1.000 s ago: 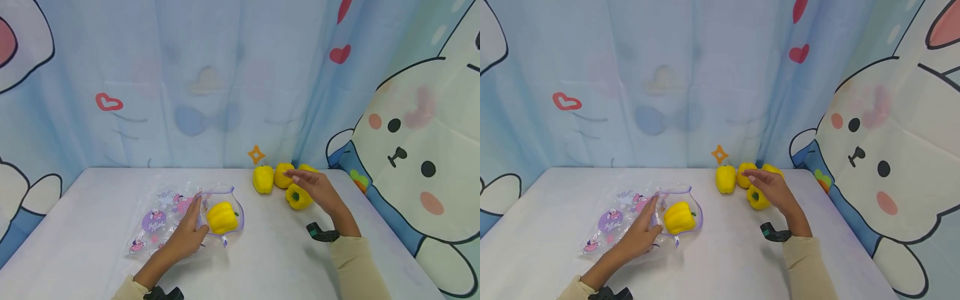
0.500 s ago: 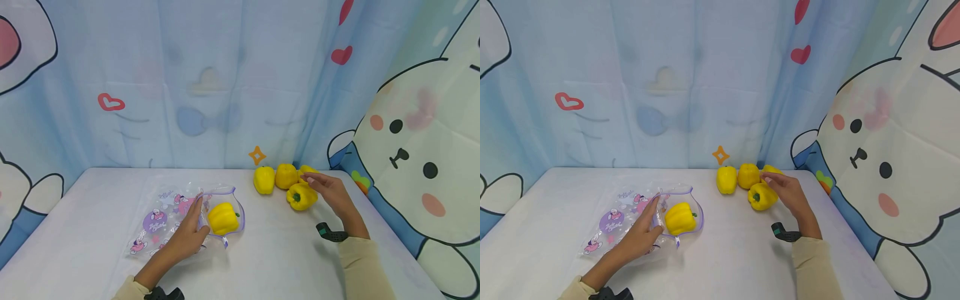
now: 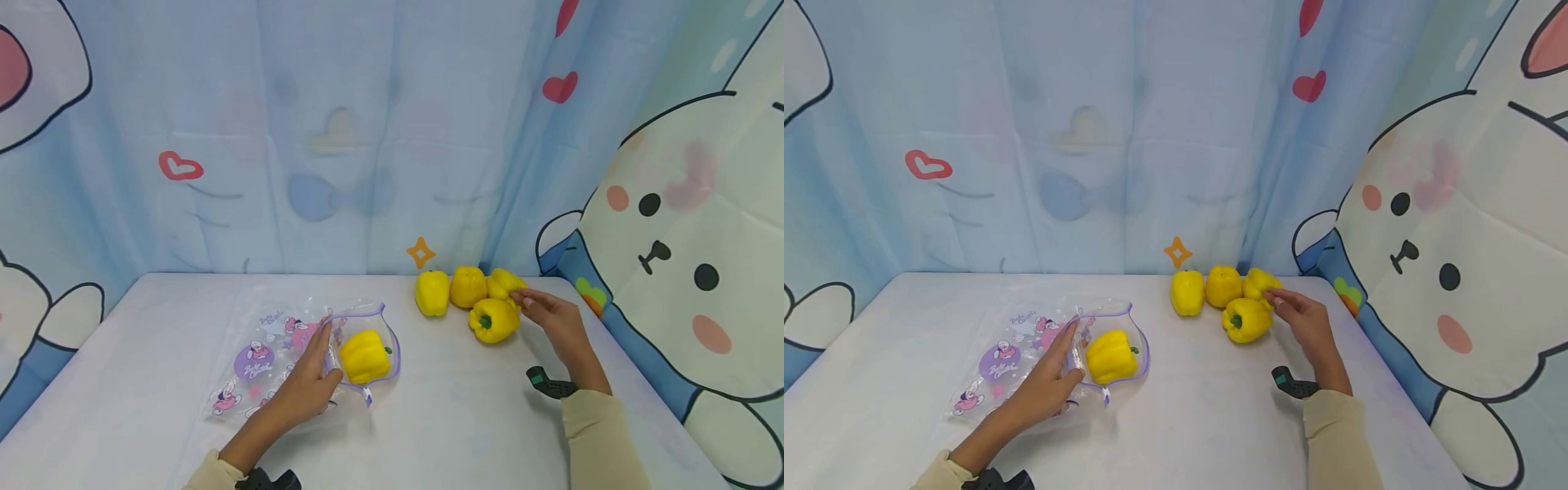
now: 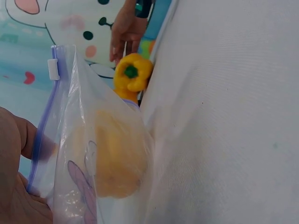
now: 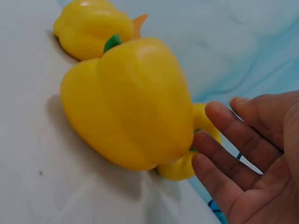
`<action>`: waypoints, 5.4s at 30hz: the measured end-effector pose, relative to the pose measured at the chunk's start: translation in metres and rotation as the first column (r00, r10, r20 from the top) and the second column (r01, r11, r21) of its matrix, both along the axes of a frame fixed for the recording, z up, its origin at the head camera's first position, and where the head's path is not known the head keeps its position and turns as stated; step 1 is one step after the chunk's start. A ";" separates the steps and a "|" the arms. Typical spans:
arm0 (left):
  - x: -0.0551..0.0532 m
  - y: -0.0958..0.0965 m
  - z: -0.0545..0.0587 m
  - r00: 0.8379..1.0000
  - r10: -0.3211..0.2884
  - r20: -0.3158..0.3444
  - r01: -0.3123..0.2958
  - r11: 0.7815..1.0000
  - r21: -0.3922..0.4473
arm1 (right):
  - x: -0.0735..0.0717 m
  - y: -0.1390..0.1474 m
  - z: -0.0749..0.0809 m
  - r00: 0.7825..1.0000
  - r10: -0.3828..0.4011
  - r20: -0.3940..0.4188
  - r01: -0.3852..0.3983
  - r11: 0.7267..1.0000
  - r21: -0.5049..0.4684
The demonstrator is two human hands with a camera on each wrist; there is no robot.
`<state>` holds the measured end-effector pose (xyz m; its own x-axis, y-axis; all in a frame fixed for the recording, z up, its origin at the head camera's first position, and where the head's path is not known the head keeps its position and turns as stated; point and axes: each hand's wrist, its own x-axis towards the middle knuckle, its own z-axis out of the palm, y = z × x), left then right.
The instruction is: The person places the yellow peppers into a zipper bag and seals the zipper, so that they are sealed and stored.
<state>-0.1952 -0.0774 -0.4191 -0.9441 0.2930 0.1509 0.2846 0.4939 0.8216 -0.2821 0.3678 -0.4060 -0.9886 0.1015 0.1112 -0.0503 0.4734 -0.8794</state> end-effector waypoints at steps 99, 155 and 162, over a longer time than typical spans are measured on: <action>0.002 0.002 0.001 1.000 -0.011 0.016 0.011 1.000 0.024 | 0.007 -0.105 0.016 0.781 0.605 0.155 -0.597 0.796 -0.098; 0.008 0.004 0.009 0.998 -0.019 -0.059 0.021 0.999 0.034 | 0.032 -0.177 0.028 0.782 0.622 0.034 -0.623 0.781 0.048; 0.009 0.005 0.010 0.998 -0.016 -0.054 0.018 0.999 0.038 | 0.032 -0.177 0.027 0.770 0.638 0.014 -0.637 0.767 0.077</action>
